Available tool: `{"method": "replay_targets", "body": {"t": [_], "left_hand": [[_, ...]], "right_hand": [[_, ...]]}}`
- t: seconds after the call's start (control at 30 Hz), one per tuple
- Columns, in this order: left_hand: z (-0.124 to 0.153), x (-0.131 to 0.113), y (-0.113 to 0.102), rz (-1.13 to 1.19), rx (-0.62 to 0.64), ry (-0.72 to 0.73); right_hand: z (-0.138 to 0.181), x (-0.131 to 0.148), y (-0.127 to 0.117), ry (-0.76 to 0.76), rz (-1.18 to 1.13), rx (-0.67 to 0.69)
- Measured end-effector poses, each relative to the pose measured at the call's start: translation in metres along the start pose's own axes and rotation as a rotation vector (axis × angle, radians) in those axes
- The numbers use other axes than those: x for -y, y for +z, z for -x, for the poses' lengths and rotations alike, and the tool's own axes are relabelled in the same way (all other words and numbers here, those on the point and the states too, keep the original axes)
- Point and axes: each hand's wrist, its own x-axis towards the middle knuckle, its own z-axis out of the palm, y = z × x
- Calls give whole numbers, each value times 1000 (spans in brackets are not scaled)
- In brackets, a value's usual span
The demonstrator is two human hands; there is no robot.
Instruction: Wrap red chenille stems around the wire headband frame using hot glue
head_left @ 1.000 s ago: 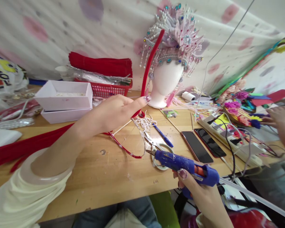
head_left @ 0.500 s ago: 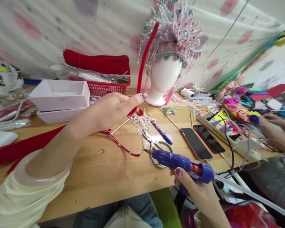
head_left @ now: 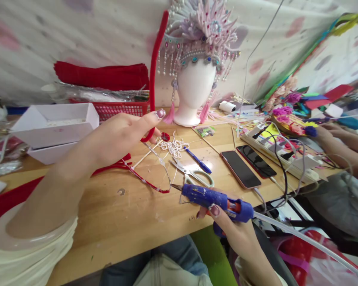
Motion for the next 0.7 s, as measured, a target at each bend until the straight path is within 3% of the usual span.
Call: {"method": "replay_targets", "body": {"t": [0.17,0.5,0.6,0.7], "left_hand": [[-1,0,0,10,1,-7],[-1,0,0,7,-11,1],[-2,4,0,31,-4,-14],[-3,9,-1,11,4,37]], "right_hand": [[3,0,4,79,11,-45],[4,-4,-11,-67,16,71],[-6,-10,-25,87,98,-184],[-36,-18,-43,261,350,-400]]}}
